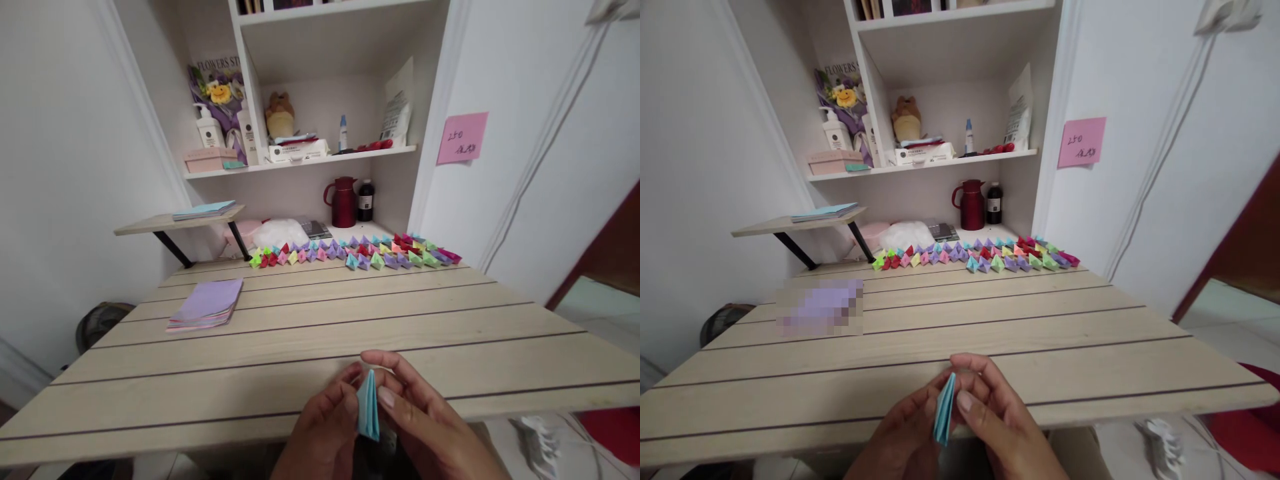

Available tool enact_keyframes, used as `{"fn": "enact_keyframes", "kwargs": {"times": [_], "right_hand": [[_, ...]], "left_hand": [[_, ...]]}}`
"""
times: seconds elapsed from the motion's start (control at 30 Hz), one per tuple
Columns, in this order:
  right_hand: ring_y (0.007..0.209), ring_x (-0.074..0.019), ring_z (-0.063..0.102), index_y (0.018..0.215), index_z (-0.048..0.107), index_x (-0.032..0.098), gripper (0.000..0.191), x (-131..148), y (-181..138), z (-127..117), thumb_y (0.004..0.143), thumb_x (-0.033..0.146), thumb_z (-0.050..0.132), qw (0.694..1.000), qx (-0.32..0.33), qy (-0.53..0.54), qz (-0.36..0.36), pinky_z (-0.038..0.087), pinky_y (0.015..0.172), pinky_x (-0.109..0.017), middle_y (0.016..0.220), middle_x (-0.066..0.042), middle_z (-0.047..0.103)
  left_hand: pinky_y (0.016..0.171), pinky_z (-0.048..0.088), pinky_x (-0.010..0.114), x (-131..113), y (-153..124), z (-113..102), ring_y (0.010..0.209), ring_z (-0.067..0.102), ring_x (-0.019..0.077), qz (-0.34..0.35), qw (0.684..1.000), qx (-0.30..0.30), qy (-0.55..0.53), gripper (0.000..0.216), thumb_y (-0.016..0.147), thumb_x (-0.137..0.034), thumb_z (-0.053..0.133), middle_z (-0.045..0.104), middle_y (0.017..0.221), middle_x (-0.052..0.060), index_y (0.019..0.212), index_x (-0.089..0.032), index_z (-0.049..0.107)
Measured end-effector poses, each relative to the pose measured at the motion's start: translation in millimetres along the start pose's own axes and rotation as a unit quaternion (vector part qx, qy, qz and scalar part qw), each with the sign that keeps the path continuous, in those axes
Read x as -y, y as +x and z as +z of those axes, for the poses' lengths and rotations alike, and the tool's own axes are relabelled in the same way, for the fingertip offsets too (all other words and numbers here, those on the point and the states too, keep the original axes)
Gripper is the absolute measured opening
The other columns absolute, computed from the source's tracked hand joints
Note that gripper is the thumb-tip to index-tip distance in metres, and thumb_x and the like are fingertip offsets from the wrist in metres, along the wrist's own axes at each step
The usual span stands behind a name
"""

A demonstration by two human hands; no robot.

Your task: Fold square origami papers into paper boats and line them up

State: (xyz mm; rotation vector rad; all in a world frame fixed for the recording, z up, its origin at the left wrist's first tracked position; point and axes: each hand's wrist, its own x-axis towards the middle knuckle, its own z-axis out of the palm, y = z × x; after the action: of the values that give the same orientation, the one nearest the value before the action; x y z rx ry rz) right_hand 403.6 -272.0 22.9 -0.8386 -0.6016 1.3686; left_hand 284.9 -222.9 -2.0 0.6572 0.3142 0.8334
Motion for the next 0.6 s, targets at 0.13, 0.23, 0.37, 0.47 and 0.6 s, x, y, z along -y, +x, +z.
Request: {"fn": "enact_keyframes", "kwargs": {"times": [0.13, 0.23, 0.37, 0.47, 0.6], "right_hand": [[0.076, -0.0179, 0.06, 0.104, 0.064, 0.025, 0.037, -0.4, 0.7, 0.6, 0.071, 0.037, 0.077, 1.0, 0.009, 0.017, 0.0, 0.046, 0.074, -0.028, 0.085, -0.003, 0.068], [0.075, -0.0178, 0.059, 0.102, 0.064, 0.024, 0.035, -0.8, -0.5, -0.6, 0.072, 0.037, 0.076, 1.0, 0.015, 0.017, 0.002, 0.045, 0.073, -0.028, 0.078, -0.002, 0.066], [0.084, -0.0194, 0.059, 0.108, 0.062, 0.025, 0.038, -1.8, -4.2, -1.3, 0.075, 0.038, 0.074, 0.999, 0.045, 0.009, 0.009, 0.044, 0.08, -0.029, 0.086, -0.004, 0.066], [0.092, -0.02, 0.059, 0.124, 0.051, 0.031, 0.057, -7.1, -5.2, 0.2, 0.073, 0.038, 0.076, 0.999, 0.05, -0.002, -0.017, 0.041, 0.089, -0.033, 0.098, -0.003, 0.066], [0.082, -0.0175, 0.057, 0.116, 0.048, 0.035, 0.057, -23.3, -1.5, 2.4, 0.068, 0.037, 0.079, 0.996, 0.052, -0.021, -0.074, 0.044, 0.078, -0.031, 0.1, -0.001, 0.063]], "left_hand": [[0.092, 0.04, 0.036, -4.7, 0.4, 1.8, 0.093, 0.062, 0.0246, 0.006, 1.0, 0.01, 0.006, 0.026, 0.07, -0.035, 0.077, 0.069, 0.091, 0.011, 0.087, -0.014, 0.073], [0.091, 0.041, 0.034, -9.6, -0.3, 2.7, 0.093, 0.061, 0.0242, -0.006, 1.0, -0.01, 0.009, 0.032, 0.068, -0.032, 0.08, 0.07, 0.089, 0.01, 0.094, -0.015, 0.074], [0.082, 0.042, 0.031, -12.5, -2.0, 7.3, 0.088, 0.06, 0.0217, -0.018, 0.999, -0.028, -0.005, 0.034, 0.07, -0.034, 0.078, 0.069, 0.09, 0.009, 0.099, -0.016, 0.073], [0.077, 0.042, 0.029, -11.8, -2.8, 13.4, 0.081, 0.059, 0.0199, -0.013, 0.999, -0.045, 0.011, 0.029, 0.075, -0.04, 0.073, 0.068, 0.081, 0.008, 0.087, -0.013, 0.074], [0.068, 0.042, 0.025, -7.9, -3.0, 17.2, 0.069, 0.057, 0.0145, -0.005, 0.994, -0.111, -0.008, 0.029, 0.071, -0.038, 0.077, 0.067, 0.079, 0.007, 0.083, -0.012, 0.074]]}}
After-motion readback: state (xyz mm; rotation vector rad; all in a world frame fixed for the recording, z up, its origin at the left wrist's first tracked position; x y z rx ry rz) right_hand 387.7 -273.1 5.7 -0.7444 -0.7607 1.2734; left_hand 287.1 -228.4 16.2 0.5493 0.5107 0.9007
